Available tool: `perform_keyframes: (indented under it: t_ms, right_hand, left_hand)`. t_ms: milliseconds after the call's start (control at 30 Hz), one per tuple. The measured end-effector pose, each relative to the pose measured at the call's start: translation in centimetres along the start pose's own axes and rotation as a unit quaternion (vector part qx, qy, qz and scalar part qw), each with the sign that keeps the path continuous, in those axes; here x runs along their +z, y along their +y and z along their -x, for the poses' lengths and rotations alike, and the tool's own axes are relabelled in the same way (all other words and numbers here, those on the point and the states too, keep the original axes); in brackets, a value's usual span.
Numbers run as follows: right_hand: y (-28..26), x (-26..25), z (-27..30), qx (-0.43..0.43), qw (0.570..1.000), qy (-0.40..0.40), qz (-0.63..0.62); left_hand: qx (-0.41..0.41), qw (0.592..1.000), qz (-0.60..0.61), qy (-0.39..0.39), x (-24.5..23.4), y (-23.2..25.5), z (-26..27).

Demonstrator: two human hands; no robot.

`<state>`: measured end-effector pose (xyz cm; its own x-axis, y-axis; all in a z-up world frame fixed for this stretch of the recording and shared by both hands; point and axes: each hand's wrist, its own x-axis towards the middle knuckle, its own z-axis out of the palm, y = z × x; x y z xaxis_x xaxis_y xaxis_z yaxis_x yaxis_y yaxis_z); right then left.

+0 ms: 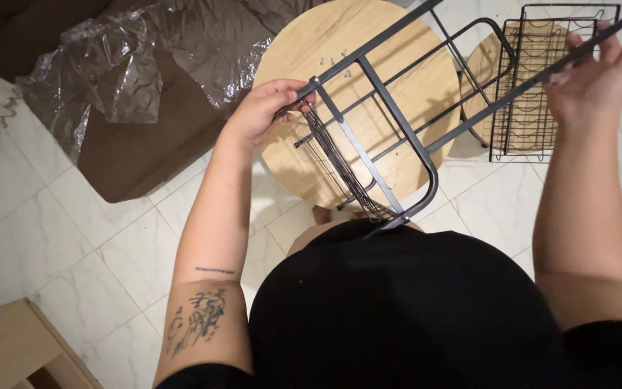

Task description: The person assembles a black wire dish rack by attaching a wire basket to the main frame using small metal fasteners. They insert the fasteners into the frame holes and bend them to secure the basket in place.

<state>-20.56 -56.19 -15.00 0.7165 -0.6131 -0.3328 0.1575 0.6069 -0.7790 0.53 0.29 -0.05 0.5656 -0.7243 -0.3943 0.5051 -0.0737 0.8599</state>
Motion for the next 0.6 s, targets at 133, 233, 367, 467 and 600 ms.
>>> perform_keyframes:
  t_ms: [133, 233, 367, 467, 600]
  right_hand:
    - [1.6, 2.8, -2.6, -0.023, 0.995, -0.014, -0.1]
    - [2.5, 4.8, -2.1, -0.047, 0.994, -0.021, -0.101]
    - [2.6, 7.9, -1.3, -0.058, 0.983, -0.041, -0.169]
    - [2.2, 10.1, -0.4, -0.042, 0.977, -0.059, -0.2]
    - [0.8, 12.7, 0.8, -0.04, 0.967, -0.123, -0.22]
  left_hand:
    - [0.0, 0.998, -0.031, 0.047, -0.1, -0.1, 1.0]
    - [0.024, 0.997, -0.031, 0.066, -0.5, -0.4, 2.0]
    - [0.045, 0.996, -0.001, 0.081, -1.4, -0.1, 3.4]
    - [0.065, 0.995, 0.024, 0.077, -1.6, 0.0, 5.4]
    - [0.108, 0.993, 0.013, 0.046, -2.2, 1.9, 7.7]
